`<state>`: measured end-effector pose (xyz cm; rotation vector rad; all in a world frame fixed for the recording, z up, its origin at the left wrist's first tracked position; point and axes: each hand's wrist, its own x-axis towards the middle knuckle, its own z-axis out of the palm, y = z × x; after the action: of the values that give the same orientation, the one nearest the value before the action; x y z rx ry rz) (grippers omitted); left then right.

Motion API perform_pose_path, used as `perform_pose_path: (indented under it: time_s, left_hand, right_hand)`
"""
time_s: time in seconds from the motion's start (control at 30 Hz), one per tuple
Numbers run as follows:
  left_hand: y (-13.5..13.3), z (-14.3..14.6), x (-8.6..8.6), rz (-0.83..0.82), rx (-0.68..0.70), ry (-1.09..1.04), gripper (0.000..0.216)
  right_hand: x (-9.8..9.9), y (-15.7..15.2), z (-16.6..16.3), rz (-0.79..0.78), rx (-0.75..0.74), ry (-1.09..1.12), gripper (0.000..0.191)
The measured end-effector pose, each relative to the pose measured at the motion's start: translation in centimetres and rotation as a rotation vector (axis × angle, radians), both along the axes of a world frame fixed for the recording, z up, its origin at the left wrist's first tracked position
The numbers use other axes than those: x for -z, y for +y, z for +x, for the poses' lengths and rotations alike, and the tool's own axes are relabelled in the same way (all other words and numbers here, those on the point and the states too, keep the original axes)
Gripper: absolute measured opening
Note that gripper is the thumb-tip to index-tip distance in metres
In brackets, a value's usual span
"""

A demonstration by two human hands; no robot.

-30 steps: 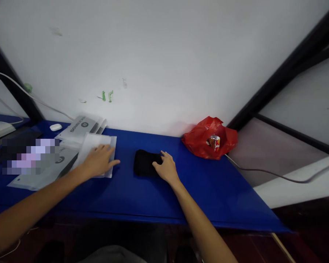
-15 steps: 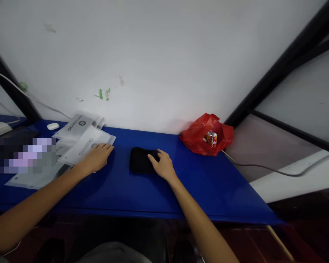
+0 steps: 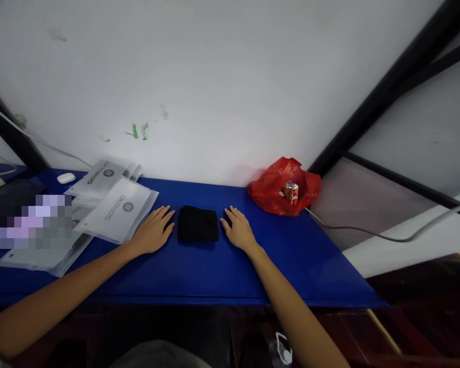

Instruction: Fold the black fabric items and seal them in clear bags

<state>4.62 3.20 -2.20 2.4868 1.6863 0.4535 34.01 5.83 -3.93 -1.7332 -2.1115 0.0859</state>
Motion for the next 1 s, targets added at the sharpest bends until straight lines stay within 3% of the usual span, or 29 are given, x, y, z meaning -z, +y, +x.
perform_pose_path:
  time_s: [0.5, 0.83, 1.0]
  left_hand:
    - [-0.5, 0.5, -0.6, -0.051, 0.005, 0.046, 0.053]
    - [-2.4, 0.4, -1.3, -0.05, 0.053, 0.116, 0.05]
    - [-3.0, 1.5, -2.8, 0.101, 0.006, 0.007, 0.05]
  right_hand:
    - [-0.3, -0.2, -0.3, -0.013, 0.012, 0.01, 0.051]
    - [-0.5, -0.4, -0.3, -0.016, -0.006, -0.005, 0.048]
    - [-0.4, -0.3, -0.1, -0.031, -0.015, 0.023, 0.048]
